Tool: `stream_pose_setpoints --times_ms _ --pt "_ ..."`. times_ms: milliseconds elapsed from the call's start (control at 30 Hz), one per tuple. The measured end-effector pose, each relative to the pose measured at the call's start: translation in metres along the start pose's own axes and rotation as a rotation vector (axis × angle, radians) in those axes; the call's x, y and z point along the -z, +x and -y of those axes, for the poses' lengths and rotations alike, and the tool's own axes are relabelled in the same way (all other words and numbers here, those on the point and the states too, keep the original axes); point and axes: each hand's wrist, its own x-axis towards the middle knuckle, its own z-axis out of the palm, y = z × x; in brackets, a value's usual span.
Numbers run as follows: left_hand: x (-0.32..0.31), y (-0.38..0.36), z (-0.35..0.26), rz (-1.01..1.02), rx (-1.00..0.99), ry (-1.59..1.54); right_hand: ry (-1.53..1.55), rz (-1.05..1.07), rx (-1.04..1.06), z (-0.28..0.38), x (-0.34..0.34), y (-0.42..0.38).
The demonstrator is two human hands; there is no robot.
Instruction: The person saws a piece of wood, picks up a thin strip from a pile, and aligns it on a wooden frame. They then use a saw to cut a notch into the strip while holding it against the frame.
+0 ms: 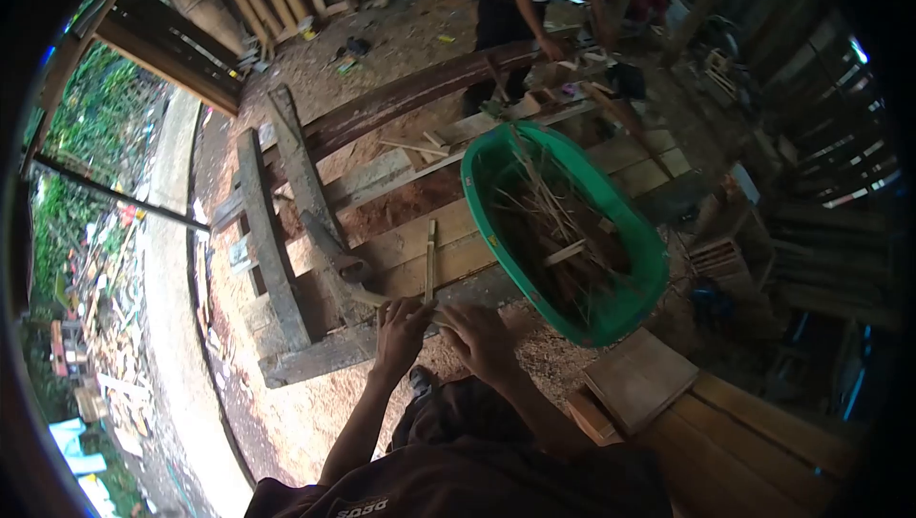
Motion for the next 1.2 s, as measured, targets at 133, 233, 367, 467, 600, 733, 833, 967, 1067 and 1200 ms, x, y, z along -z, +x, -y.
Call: stream_pose_setpoints --times_ms 133,233,367,467,600,733,833,967,1067,1200 --pt "-0.019 0.006 0.007 -0.043 -0.001 0.083 0.134 0.228 -0.168 -0.021 -0.023 0.000" --pt "-0.027 0.006 0.023 0.028 0.061 0.092 0.266 0.376 -0.260 -0.038 -0.035 0.001" --pt "-0.064 0.000 0.043 0.018 0.221 0.080 0.229 0.488 -0.421 -0.079 -0.086 -0.015" --pt "-0.119 -0.022 0.082 0.032 0.384 0.024 0.057 0.383 -0.458 -0.112 -0.132 -0.026" --pt "-0.190 -0.051 0.123 0.030 0.544 -0.096 0.094 0.426 -0.561 -0.159 -0.191 -0.010" --pt "-0.251 -0.060 0.166 0.003 0.640 -0.176 -0.075 0.248 -0.408 -0.215 -0.281 -0.015" --pt "-0.286 -0.051 0.194 0.005 0.735 -0.278 -0.092 0.220 -0.293 -0.234 -0.312 -0.028" --pt "-0.297 -0.033 0.208 -0.208 0.729 -0.396 -0.057 0.295 -0.399 -0.237 -0.313 -0.033" --pt "-0.295 -0.025 0.202 -0.207 0.815 -0.488 0.089 0.429 -0.569 -0.236 -0.298 -0.019" --pt "-0.296 -0.028 0.194 -0.173 0.897 -0.342 -0.070 0.225 -0.485 -0.236 -0.281 -0.009"
